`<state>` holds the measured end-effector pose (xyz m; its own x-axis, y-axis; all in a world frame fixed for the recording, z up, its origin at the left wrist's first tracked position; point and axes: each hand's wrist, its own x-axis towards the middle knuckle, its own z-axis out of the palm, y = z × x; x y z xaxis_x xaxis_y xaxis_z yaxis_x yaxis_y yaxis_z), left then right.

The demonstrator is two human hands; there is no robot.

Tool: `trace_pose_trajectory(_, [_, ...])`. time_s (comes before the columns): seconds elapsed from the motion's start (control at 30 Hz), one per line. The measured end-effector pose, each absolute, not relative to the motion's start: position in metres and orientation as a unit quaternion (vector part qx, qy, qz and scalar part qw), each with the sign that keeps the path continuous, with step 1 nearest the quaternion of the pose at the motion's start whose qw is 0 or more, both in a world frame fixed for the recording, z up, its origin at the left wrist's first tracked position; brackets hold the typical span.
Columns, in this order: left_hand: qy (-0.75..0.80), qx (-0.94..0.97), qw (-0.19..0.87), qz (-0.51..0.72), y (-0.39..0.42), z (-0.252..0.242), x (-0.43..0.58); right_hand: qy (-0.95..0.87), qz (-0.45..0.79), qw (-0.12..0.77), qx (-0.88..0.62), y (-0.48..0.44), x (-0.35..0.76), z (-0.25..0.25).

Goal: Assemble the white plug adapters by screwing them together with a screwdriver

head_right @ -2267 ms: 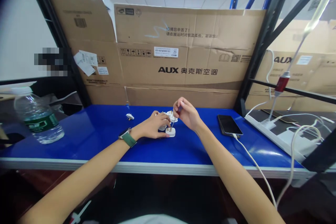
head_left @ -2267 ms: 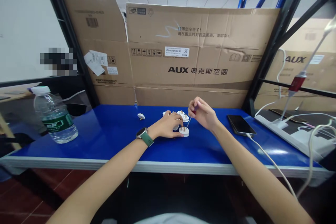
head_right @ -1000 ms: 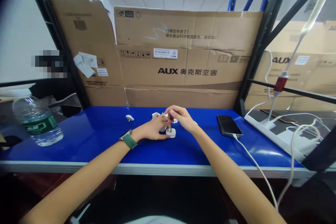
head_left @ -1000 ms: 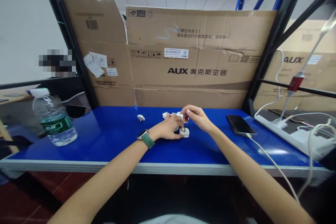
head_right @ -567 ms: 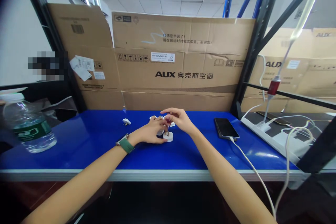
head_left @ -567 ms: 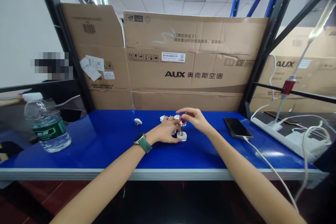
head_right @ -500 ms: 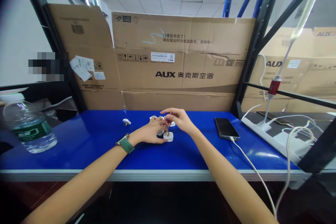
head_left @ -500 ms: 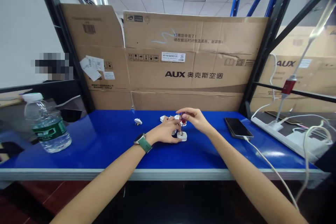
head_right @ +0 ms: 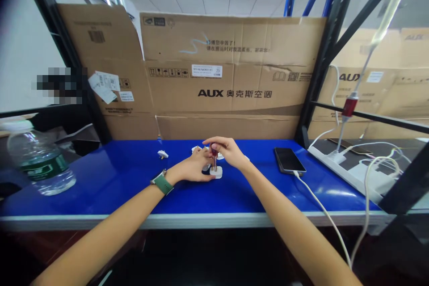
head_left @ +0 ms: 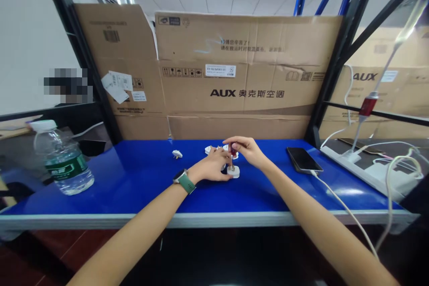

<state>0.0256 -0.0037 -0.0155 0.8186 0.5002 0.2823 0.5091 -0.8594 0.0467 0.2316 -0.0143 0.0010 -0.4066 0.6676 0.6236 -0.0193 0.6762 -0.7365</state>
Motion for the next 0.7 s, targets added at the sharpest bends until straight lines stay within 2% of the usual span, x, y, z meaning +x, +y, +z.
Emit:
trace_pose_trajectory(0.43, [-0.268,-0.953,-0.005,-0.143,-0.0043,-0.0151,0.0247,-0.75,0.326,0.511,-0.264,-0.0189,0.2329,0.0045])
trace_pose_trajectory(0.7, [-0.27,-0.951,-0.007,-0.147,-0.0026,-0.0152,0.0266,-0.766,0.334,0.498,-0.232,-0.0179,0.2327,0.0067])
